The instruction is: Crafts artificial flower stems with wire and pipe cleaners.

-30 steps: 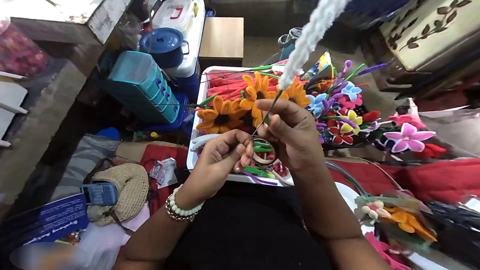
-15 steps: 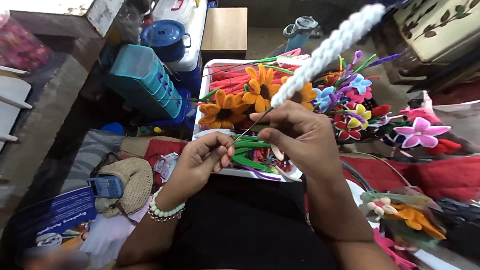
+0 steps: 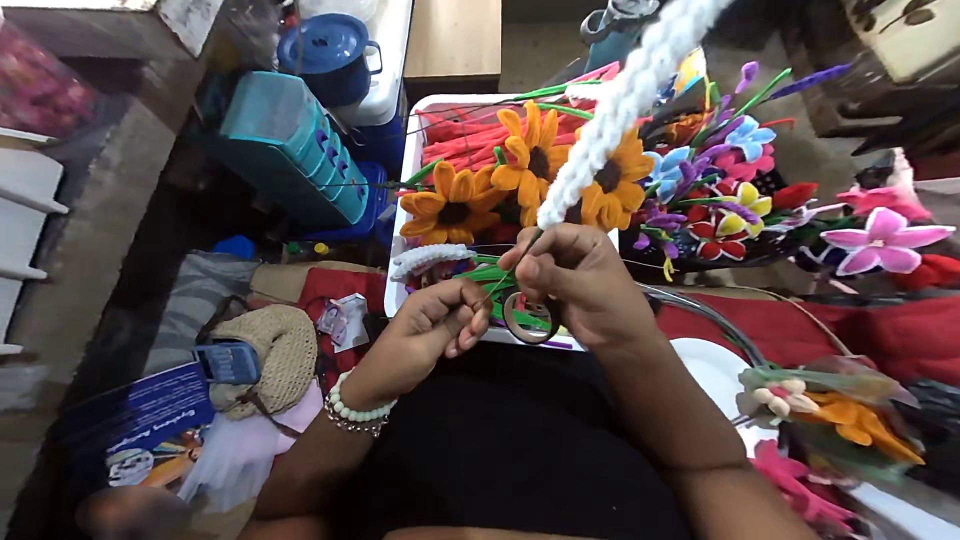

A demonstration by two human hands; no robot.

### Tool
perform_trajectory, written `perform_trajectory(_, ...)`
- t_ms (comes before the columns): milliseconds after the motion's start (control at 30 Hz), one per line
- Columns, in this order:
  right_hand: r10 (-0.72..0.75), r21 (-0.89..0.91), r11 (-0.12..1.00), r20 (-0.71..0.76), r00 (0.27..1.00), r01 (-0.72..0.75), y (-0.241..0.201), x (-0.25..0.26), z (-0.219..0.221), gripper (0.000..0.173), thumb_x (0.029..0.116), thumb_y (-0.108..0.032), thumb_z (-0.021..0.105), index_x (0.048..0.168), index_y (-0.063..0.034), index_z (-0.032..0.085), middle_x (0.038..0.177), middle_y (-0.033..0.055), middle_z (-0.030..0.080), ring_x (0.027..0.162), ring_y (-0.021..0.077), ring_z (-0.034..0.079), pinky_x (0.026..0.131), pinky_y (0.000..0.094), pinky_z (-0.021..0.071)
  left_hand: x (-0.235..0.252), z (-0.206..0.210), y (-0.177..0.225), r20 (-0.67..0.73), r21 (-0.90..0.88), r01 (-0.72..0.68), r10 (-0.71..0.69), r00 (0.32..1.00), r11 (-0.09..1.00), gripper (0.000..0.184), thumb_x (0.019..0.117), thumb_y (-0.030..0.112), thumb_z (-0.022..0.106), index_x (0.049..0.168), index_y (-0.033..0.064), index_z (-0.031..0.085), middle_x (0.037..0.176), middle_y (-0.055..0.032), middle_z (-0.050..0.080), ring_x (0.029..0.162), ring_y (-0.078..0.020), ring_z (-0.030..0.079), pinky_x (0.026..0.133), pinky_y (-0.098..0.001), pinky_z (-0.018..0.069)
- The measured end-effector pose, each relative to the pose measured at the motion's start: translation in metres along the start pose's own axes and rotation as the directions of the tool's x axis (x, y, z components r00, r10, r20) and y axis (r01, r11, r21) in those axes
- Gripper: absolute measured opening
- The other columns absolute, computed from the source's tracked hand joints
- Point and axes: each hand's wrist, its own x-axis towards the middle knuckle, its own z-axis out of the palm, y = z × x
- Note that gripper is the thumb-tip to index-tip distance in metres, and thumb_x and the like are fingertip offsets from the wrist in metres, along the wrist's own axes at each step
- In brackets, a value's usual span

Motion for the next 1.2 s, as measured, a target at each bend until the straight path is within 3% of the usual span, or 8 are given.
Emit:
perform_trajectory(267,-0.228,-0.292,0.929,0.036,0.973,0.228,0.006,0.000,-0.001,0.006,0.0961,-0.015,0.071,0.095,-0.0094,0.073,0.088,-0.0058,0.068,0.072,-0.0032,0.058,0.064,0.0128,0.0498,0.000,0.000,0.000,0.167,-0.286,0.167,-0.123,0.978,0.943,0.010,0.1053,0.017,0.055,0.103,0.0170,0.064,0.081,0.0133,0.059,0.066,0.0060,0.050,0.056,-0.0112,0.0385)
perform_trajectory(367,-0.306,-0.427,0.871,-0.080,0.949,0.245,0.006,0.000,0.002,0.007,0.0966,-0.013,0.070,0.095,-0.0066,0.072,0.087,-0.0039,0.066,0.072,-0.0008,0.058,0.064,0.0136,0.0502,0.002,0.005,0.002,0.013,0.107,0.004,-0.006,1.000,0.994,0.016,0.1094,0.021,0.049,0.115,0.0102,0.060,0.085,0.0072,0.065,0.069,0.0023,0.059,0.061,-0.0132,0.0492)
perform_trajectory(433,-0.374,-0.535,0.808,-0.138,0.917,0.248,0.006,0.001,0.003,0.008,0.0967,-0.012,0.070,0.097,-0.0050,0.072,0.088,-0.0025,0.067,0.075,0.0003,0.060,0.065,0.0142,0.0515,0.004,0.009,-0.002,-0.082,0.484,-0.087,0.144,0.986,0.871,0.030,0.1072,0.027,0.053,0.128,0.0062,0.053,0.095,0.0032,0.070,0.081,-0.0019,0.068,0.072,-0.0185,0.0586)
perform_trajectory(600,-0.459,-0.648,0.711,-0.134,0.878,0.273,0.010,0.001,0.009,0.009,0.0956,-0.011,0.071,0.097,-0.0021,0.072,0.088,-0.0009,0.066,0.078,0.0007,0.061,0.067,0.0140,0.0523,0.012,0.010,-0.020,-0.136,0.823,-0.174,0.485,0.864,0.541,0.019,0.1047,0.012,0.058,0.105,-0.0046,0.066,0.088,-0.0058,0.074,0.074,-0.0055,0.071,0.068,-0.0221,0.0619)
perform_trajectory(767,-0.434,-0.481,0.817,-0.147,0.889,0.320,0.016,0.003,0.011,0.006,0.0965,-0.009,0.070,0.100,-0.0042,0.069,0.092,-0.0015,0.067,0.078,0.0015,0.063,0.067,0.0159,0.0553,0.014,0.017,-0.014,-0.193,0.635,-0.195,0.398,0.897,0.747,0.024,0.1104,0.018,0.045,0.104,0.0018,0.061,0.083,0.0013,0.072,0.061,0.0032,0.061,0.054,-0.0124,0.0511)
perform_trajectory(900,-0.217,-0.117,0.971,-0.079,0.973,0.207,0.025,0.008,0.003,0.004,0.0996,-0.020,0.068,0.100,-0.0162,0.070,0.098,-0.0063,0.065,0.078,-0.0015,0.061,0.066,0.0140,0.0542,0.014,0.016,-0.003,-0.061,0.097,-0.098,0.104,0.993,0.991,0.021,0.1094,0.022,0.048,0.101,0.0118,0.064,0.075,0.0105,0.066,0.058,0.0087,0.055,0.052,-0.0079,0.0448)
perform_trajectory(1033,-0.084,0.116,0.990,0.030,0.996,0.080,0.028,0.011,-0.005,0.009,0.0982,-0.025,0.070,0.097,-0.0162,0.072,0.099,-0.0047,0.065,0.077,-0.0006,0.060,0.064,0.0144,0.0524,0.018,0.008,-0.006,0.082,-0.200,0.067,-0.052,0.995,0.977,0.022,0.1077,0.028,0.052,0.100,0.0150,0.068,0.071,0.0134,0.062,0.056,0.0083,0.052,0.051,-0.0096,0.0409)
perform_trajectory(1200,-0.275,-0.255,0.940,-0.181,0.944,0.225,0.028,0.008,0.000,0.004,0.0999,-0.013,0.065,0.097,-0.0125,0.068,0.099,-0.0042,0.061,0.077,0.0009,0.059,0.067,0.0162,0.0537,0.019,0.016,-0.016,-0.165,0.504,-0.152,0.268,0.949,0.850,0.017,0.1061,0.015,0.055,0.118,0.0028,0.058,0.089,0.0016,0.072,0.074,-0.0026,0.069,0.067,-0.0190,0.0592)
